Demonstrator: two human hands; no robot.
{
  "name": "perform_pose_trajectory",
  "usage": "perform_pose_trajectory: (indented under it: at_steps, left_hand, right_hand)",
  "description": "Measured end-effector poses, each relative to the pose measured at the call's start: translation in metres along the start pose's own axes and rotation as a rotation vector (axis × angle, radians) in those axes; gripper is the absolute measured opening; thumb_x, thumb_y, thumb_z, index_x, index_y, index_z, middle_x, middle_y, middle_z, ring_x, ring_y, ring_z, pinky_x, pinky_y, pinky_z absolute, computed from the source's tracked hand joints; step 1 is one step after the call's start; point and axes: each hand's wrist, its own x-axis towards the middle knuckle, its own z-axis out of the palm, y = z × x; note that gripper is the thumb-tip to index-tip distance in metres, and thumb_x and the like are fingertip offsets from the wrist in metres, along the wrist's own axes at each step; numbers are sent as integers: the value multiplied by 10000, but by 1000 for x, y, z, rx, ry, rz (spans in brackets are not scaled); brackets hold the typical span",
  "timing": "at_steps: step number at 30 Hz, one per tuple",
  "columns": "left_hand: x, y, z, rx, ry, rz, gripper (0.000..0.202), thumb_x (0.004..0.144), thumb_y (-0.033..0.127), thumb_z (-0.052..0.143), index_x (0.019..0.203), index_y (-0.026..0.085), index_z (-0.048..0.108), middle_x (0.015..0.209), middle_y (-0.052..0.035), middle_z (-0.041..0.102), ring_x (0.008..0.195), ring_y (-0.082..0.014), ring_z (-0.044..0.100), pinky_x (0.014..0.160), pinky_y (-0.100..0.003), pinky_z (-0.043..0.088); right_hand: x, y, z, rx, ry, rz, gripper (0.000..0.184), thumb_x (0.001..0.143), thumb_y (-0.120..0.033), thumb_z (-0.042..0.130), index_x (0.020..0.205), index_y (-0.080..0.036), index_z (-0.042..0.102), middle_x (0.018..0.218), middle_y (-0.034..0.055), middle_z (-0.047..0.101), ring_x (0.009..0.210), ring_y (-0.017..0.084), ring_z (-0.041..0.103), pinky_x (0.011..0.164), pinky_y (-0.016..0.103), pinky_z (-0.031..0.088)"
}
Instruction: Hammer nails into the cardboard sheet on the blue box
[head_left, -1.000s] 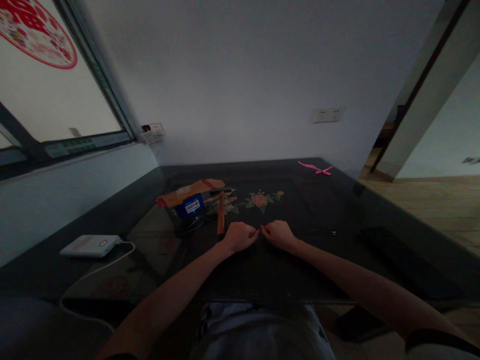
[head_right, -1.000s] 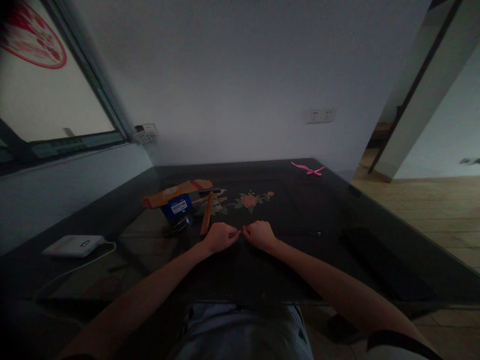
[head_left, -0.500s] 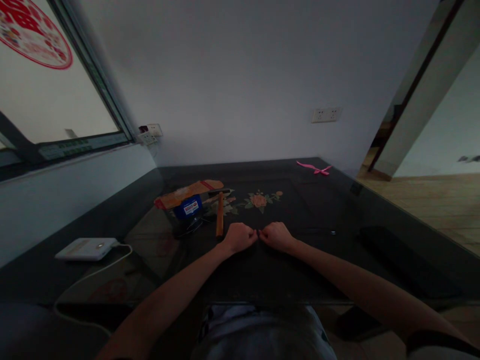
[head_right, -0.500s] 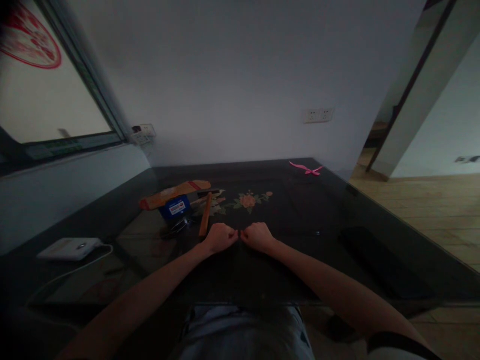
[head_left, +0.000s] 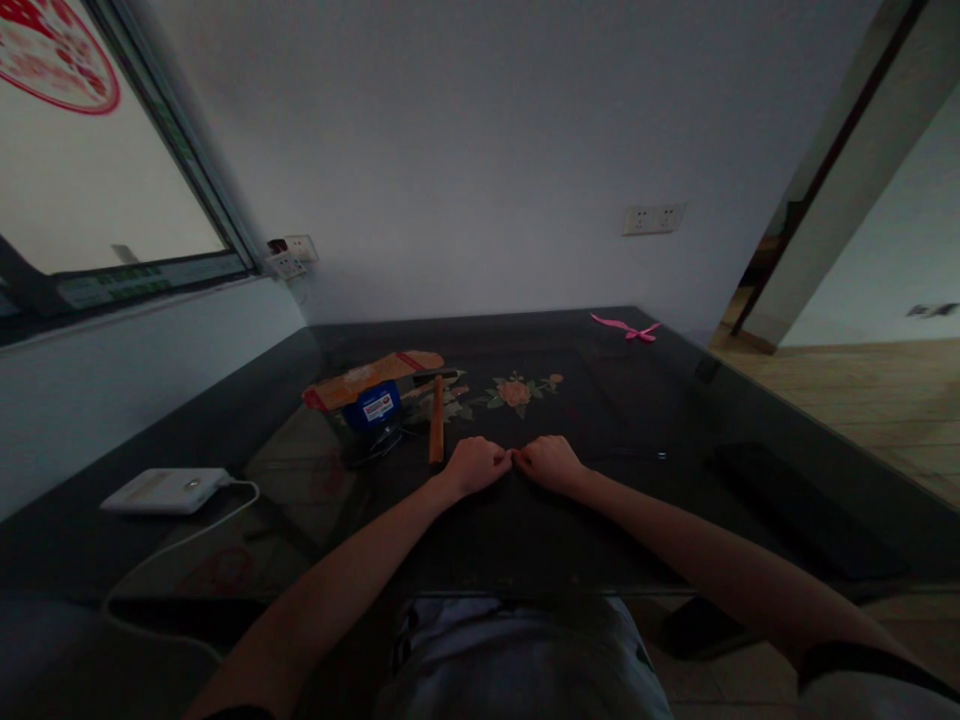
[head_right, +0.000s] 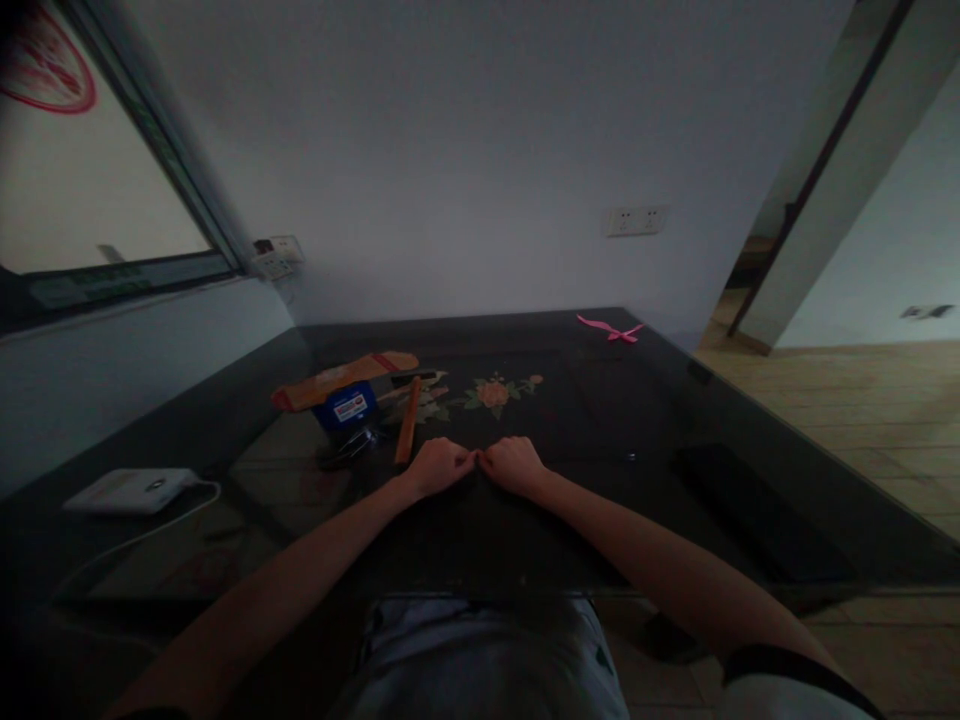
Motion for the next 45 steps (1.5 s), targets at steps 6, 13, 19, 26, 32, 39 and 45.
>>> perform_pose_trajectory:
  at_steps: [6, 13, 19, 26, 32, 39, 45]
  left_hand:
    - [-1, -5, 1, -30, 9, 51, 347, 855, 366, 395, 690, 182, 638, 627, -34, 630, 594, -144, 572, 571, -227, 360]
    - [0, -4, -4, -164, 104, 123, 210, 754, 122, 431, 871, 192, 591, 823, -28, 605, 774, -149, 552, 687, -230, 404]
    - [4, -17, 1, -118, 7, 93, 285, 728, 58, 364, 581, 176, 577, 632, -15, 567, 653, -137, 518, 621, -227, 369]
    - [5, -12, 9, 24, 2, 125, 266, 763, 113, 402, 594, 183, 595, 630, -28, 610, 609, -150, 528, 568, -240, 329]
    - [4, -10, 7, 93, 14, 151, 256, 786, 133, 406, 626, 177, 601, 668, -58, 635, 626, -174, 540, 600, -270, 340]
    - [5, -12, 8, 101, 10, 185, 238, 799, 111, 416, 643, 170, 586, 705, -44, 647, 650, -161, 547, 634, -280, 343]
    - [6, -4, 4, 135, -81, 353, 192, 806, 118, 448, 693, 162, 597, 763, -32, 646, 740, -149, 564, 698, -273, 366]
  right_hand:
    - [-2, 1, -3, 32, 37, 5, 316, 920, -323, 326, 977, -187, 606, 867, 94, 673, 779, 193, 617, 642, 265, 393]
    - [0, 4, -1, 40, 125, -82, 210, 855, -126, 400, 959, -168, 577, 1001, 95, 608, 967, 197, 502, 740, 257, 372]
    - [1, 11, 3, 58, 70, -112, 204, 832, -124, 436, 827, -180, 632, 868, 61, 645, 817, 171, 561, 652, 241, 361]
    - [-1, 9, 2, 64, 13, -108, 219, 816, -141, 453, 802, -194, 665, 863, 52, 682, 764, 170, 603, 601, 232, 348]
    - [-1, 5, -1, 56, -13, -71, 228, 823, -159, 457, 823, -212, 678, 869, 54, 697, 775, 191, 622, 621, 247, 375]
    - [-1, 4, -3, 52, -29, -22, 226, 814, -151, 461, 850, -213, 676, 883, 62, 696, 801, 200, 624, 645, 258, 387]
    - [-4, 4, -5, 68, -43, -5, 242, 807, -148, 443, 809, -214, 676, 840, 49, 694, 766, 185, 619, 612, 248, 373]
